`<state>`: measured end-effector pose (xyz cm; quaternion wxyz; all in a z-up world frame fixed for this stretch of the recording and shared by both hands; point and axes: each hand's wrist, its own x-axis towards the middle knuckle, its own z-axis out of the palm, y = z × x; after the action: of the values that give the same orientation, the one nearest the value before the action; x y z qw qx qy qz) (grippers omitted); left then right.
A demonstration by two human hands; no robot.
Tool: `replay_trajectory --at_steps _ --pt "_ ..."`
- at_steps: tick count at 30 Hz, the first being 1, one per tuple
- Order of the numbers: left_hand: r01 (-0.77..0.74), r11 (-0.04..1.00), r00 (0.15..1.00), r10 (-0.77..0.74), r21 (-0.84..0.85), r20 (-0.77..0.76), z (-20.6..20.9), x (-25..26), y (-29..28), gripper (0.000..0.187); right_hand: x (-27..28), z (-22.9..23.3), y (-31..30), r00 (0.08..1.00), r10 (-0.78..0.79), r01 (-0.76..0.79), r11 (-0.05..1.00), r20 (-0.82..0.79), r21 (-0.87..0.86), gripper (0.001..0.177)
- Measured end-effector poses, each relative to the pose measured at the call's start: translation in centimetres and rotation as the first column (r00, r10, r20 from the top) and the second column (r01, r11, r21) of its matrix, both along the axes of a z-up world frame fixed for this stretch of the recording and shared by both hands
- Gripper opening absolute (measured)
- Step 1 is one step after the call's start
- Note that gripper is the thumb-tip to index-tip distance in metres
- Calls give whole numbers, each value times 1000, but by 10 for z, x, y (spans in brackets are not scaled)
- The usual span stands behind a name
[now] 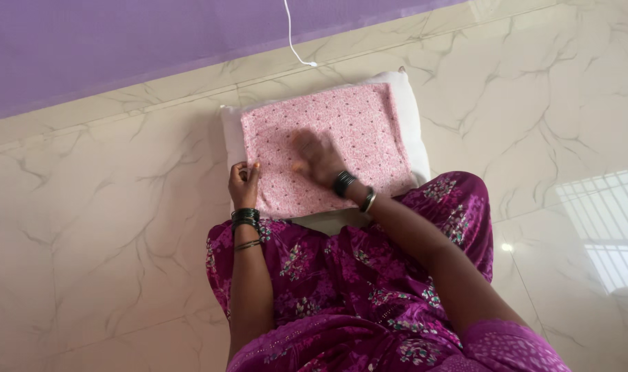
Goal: The person sits on the floor and places a pink patterned pillowcase onto a white pillow. They smooth the fabric over the pillow surface and adjust the edges. The person then picks up a second pillow with a pink and yellow patterned case and removes the pillowcase from it.
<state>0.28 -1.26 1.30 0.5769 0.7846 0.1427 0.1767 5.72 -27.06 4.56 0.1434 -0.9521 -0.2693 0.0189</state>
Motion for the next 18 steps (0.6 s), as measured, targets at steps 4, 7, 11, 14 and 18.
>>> replay_trajectory --at_steps 4,7,11,14,18 --pt "79 979 997 -75 -190 29 -16 -3 6 24 -9 27 15 997 59 -55 994 47 -96 78" --pt "126 973 991 -116 -191 64 -27 -2 10 21 27 32 -42 978 -191 201 971 88 -133 74" --pt "156 963 985 -137 -219 103 -35 5 7 23 61 35 -118 839 -543 537 837 -36 -101 76" --pt "141 978 987 -126 -155 102 -40 6 12 24 59 31 -133 804 -590 585 808 -81 -71 74" --pt "115 985 987 -99 -128 126 -45 10 16 29 43 38 -105 852 -524 521 849 -2 -89 75"
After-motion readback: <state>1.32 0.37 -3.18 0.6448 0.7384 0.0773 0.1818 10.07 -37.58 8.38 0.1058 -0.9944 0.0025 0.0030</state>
